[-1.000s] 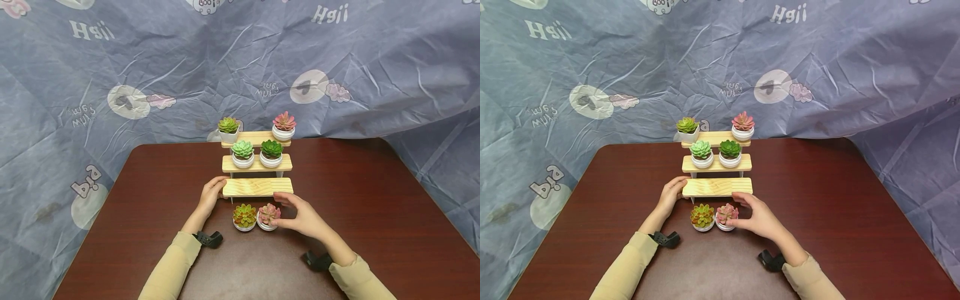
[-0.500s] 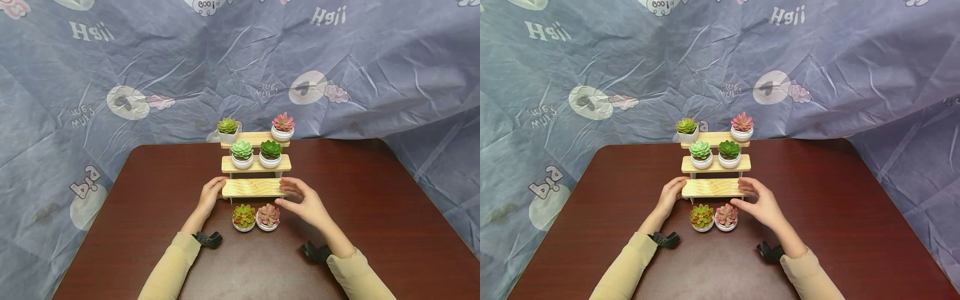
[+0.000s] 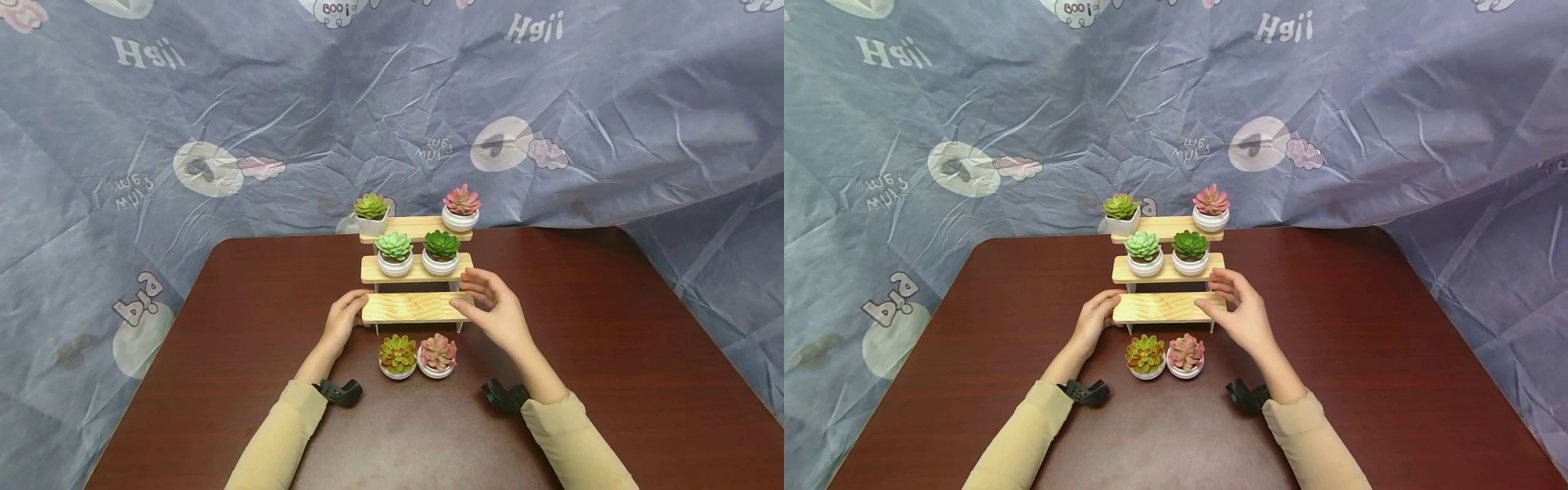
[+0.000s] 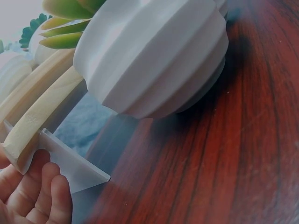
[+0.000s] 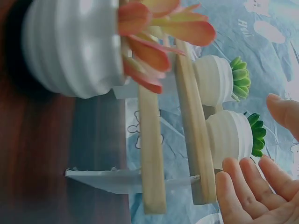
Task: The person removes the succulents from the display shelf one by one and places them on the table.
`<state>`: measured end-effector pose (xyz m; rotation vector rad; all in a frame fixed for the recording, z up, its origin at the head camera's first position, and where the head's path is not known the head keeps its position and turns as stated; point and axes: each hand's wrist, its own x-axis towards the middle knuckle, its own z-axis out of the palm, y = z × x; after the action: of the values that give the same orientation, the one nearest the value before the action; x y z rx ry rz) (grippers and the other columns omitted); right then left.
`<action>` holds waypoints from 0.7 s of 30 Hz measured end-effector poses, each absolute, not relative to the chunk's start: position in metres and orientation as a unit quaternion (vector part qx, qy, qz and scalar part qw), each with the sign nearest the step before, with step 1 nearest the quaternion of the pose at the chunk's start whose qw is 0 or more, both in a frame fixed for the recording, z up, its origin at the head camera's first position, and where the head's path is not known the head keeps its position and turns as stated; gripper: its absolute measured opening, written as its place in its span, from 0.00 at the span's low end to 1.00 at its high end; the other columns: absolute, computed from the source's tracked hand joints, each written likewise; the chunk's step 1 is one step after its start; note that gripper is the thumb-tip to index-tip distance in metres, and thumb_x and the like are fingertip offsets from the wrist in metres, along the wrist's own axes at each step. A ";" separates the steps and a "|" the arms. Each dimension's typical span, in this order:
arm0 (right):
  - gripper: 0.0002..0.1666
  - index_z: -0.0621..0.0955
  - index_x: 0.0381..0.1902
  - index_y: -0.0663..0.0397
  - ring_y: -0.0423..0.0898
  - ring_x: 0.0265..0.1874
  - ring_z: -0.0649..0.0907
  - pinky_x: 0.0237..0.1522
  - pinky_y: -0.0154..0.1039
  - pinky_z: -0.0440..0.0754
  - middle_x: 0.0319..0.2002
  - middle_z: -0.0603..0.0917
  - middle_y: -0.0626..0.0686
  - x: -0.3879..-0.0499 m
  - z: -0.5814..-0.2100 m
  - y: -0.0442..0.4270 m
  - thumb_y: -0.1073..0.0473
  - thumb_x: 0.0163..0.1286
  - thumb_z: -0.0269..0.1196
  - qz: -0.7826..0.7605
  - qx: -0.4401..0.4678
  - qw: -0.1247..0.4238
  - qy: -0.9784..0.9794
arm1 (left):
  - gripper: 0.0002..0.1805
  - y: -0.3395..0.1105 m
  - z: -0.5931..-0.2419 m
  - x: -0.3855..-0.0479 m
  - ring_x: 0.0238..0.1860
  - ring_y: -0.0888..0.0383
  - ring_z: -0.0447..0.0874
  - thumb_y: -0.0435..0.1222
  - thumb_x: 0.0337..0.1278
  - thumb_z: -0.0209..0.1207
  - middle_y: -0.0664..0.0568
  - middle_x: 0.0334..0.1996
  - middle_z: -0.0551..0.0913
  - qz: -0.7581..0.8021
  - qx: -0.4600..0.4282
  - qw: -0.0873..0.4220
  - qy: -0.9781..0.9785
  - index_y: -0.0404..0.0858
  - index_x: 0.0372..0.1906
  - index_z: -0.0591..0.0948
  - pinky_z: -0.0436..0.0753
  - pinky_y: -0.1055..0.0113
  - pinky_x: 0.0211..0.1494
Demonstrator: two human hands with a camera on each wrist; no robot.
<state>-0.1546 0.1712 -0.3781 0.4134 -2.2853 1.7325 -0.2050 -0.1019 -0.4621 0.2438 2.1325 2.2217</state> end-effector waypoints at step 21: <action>0.33 0.69 0.57 0.75 0.64 0.54 0.74 0.57 0.54 0.70 0.54 0.73 0.71 -0.180 -0.369 0.166 0.74 0.54 0.68 0.611 0.115 0.174 -0.763 | 0.17 -0.102 -0.463 -0.205 0.27 0.61 0.77 0.34 0.69 0.48 0.50 0.36 0.79 0.725 0.084 0.027 0.683 0.24 0.54 0.76 0.80 0.65 0.31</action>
<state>-0.1801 0.1656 -0.3687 0.3262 -2.1633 1.7327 -0.2049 -0.1023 -0.4626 0.2582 2.1103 2.2377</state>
